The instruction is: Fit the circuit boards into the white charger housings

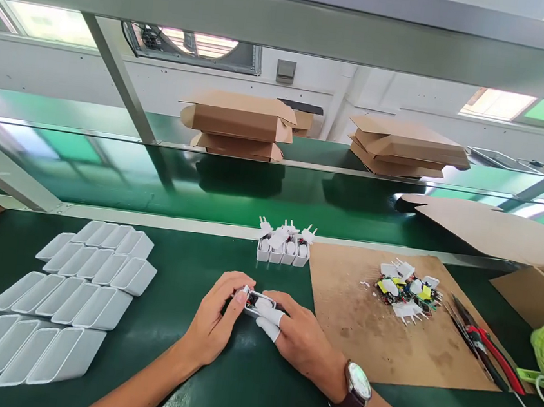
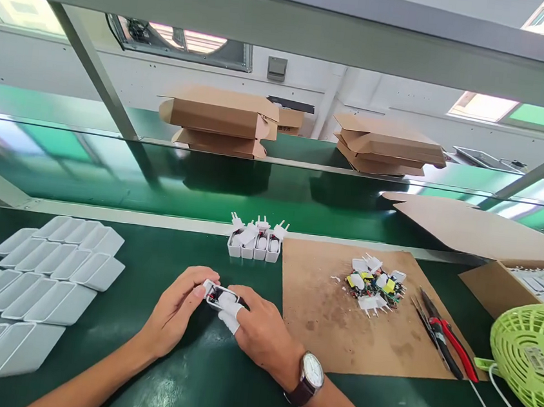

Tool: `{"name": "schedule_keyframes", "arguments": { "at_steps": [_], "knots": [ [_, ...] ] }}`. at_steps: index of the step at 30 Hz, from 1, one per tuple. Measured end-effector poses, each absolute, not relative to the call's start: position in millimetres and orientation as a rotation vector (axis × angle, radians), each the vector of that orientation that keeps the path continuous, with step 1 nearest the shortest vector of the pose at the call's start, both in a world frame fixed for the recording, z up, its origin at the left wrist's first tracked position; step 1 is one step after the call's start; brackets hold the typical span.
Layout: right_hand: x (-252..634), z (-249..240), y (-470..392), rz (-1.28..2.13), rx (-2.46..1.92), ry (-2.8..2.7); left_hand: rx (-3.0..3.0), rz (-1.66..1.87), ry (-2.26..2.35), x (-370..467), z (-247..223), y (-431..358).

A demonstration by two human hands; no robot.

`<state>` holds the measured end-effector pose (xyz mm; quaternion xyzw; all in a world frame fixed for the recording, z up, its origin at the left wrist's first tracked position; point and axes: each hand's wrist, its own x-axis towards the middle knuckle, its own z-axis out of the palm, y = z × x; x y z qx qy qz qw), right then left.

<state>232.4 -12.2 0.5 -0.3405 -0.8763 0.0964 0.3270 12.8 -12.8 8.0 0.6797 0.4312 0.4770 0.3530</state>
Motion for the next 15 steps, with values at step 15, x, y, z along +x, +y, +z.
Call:
{"name": "schedule_keyframes", "arguments": {
  "at_steps": [15],
  "knots": [
    [227.8, 2.2, -12.1, 0.445, -0.844, -2.193, 1.513, 1.117, 1.357, 18.9, 4.6, -12.3]
  ]
}}
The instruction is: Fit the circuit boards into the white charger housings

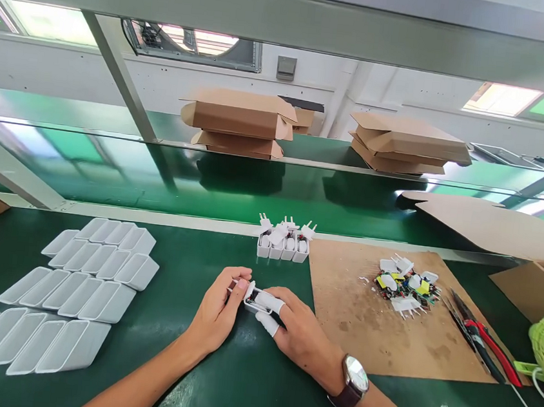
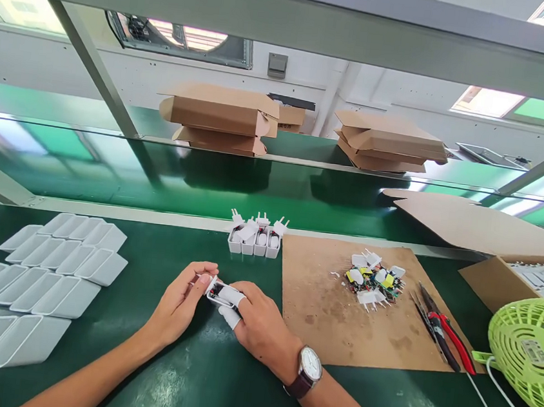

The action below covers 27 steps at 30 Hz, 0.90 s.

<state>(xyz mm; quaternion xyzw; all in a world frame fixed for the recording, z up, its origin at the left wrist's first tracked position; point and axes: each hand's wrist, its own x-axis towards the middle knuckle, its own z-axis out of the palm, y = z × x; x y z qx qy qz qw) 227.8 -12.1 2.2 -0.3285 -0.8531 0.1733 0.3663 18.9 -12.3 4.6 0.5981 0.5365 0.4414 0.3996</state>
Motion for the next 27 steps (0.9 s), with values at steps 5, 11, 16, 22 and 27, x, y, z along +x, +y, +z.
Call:
{"name": "schedule_keyframes", "arguments": {
  "at_steps": [5, 11, 16, 22, 27],
  "knots": [
    [223.2, 5.2, -6.3, 1.175, -0.99, -1.638, 1.765, 1.274, 1.133, 21.6, -2.2, -16.1],
    [215.6, 16.0, -9.9, 1.817, -0.967, -1.192, 2.111, 1.405, 1.136, 30.0, -1.2, -22.0],
    [213.3, 19.2, -12.6, 1.878, -0.958, -1.148, 2.16, 1.463, 1.123, 29.6, 0.3, -20.9],
    [211.9, 19.6, -11.6, 1.894, -0.93, -1.148, 2.153, 1.448, 1.119, 28.3, -0.1, -21.3],
    [218.0, 14.5, -10.7, 1.334, -1.01, -1.441, 2.038, 1.331, 1.132, 26.0, 1.3, -23.2]
  ]
}}
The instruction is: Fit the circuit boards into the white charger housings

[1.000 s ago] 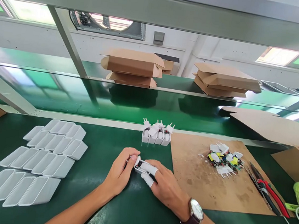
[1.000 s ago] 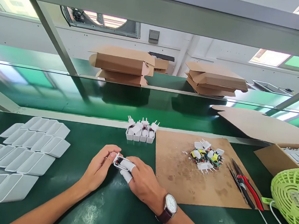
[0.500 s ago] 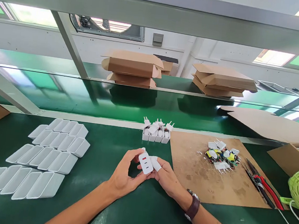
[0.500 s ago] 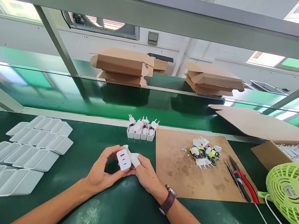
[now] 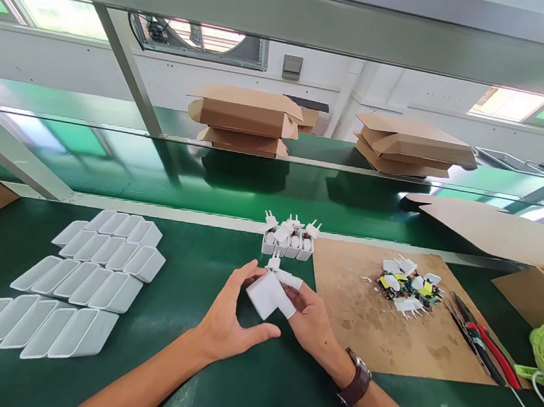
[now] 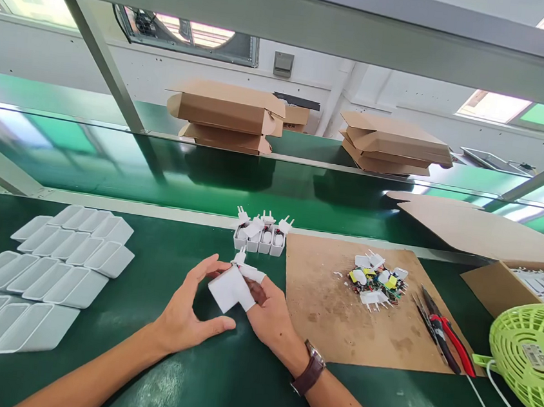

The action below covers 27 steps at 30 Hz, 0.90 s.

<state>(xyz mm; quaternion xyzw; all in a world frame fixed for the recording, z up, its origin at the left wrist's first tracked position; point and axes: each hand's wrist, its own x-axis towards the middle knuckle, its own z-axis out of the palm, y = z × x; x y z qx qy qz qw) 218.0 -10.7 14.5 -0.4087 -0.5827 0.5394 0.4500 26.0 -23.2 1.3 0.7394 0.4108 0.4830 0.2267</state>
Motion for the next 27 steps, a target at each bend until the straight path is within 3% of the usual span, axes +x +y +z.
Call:
{"name": "schedule_keyframes", "arguments": {
  "at_steps": [4, 8, 27],
  "knots": [
    [224.2, 9.8, -8.6, 0.661, -0.91, -1.85, 1.832, 1.201, 1.183, 24.7, -1.2, -24.6],
    [225.0, 11.9, -8.7, 0.379, -0.875, -2.032, 1.577, 1.153, 1.225, 23.5, -0.2, -21.3],
    [228.8, 14.4, -13.6, 0.347, -0.858, -2.159, 1.417, 1.184, 1.265, 23.9, 5.2, -15.9]
  ]
}}
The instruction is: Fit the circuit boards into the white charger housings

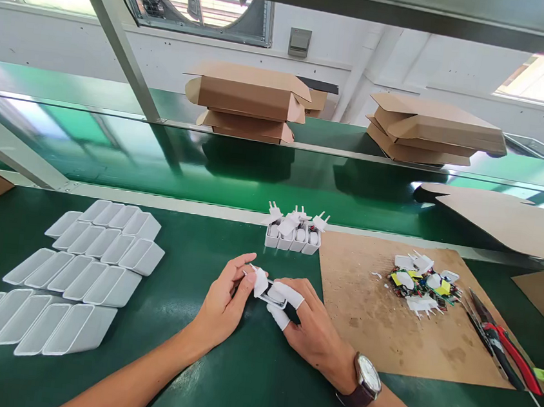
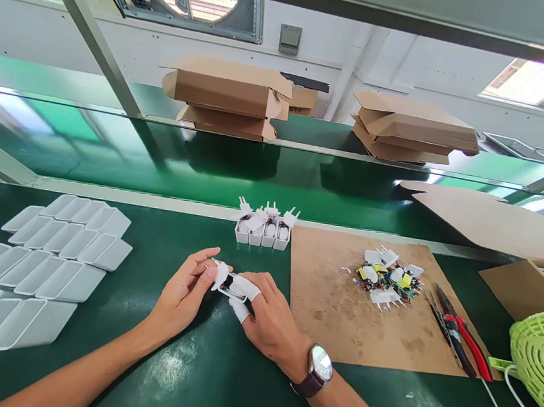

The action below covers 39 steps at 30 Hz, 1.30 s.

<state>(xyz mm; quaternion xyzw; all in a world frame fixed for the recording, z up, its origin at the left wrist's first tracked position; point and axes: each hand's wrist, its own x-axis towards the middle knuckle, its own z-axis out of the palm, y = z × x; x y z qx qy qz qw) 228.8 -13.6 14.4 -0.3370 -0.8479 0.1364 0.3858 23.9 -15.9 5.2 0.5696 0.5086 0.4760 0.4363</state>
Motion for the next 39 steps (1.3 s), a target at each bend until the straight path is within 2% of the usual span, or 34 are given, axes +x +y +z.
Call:
{"name": "schedule_keyframes", "arguments": {
  "at_steps": [8, 16, 26, 31, 39],
  "knots": [
    [233.7, 5.2, -5.5, 0.34, -0.844, -2.156, 1.412, 1.098, 1.307, 23.8, 5.5, -18.1],
    [231.8, 3.7, -4.0, 0.352, -0.817, -2.179, 1.808, 1.018, 1.112, 25.6, -5.5, -28.0],
    [230.8, 9.6, -6.7, 0.275, -0.777, -2.073, 1.998, 1.235, 0.928, 24.8, -1.2, -24.7],
    [233.3, 4.8, -1.6, 0.291, -0.793, -2.232, 2.071, 1.208, 0.967, 23.3, 1.7, -20.4],
    [231.5, 7.3, -2.9, 0.265, -0.781, -2.09, 2.053, 1.211, 0.954, 19.1, -0.1, -20.7]
  ]
}}
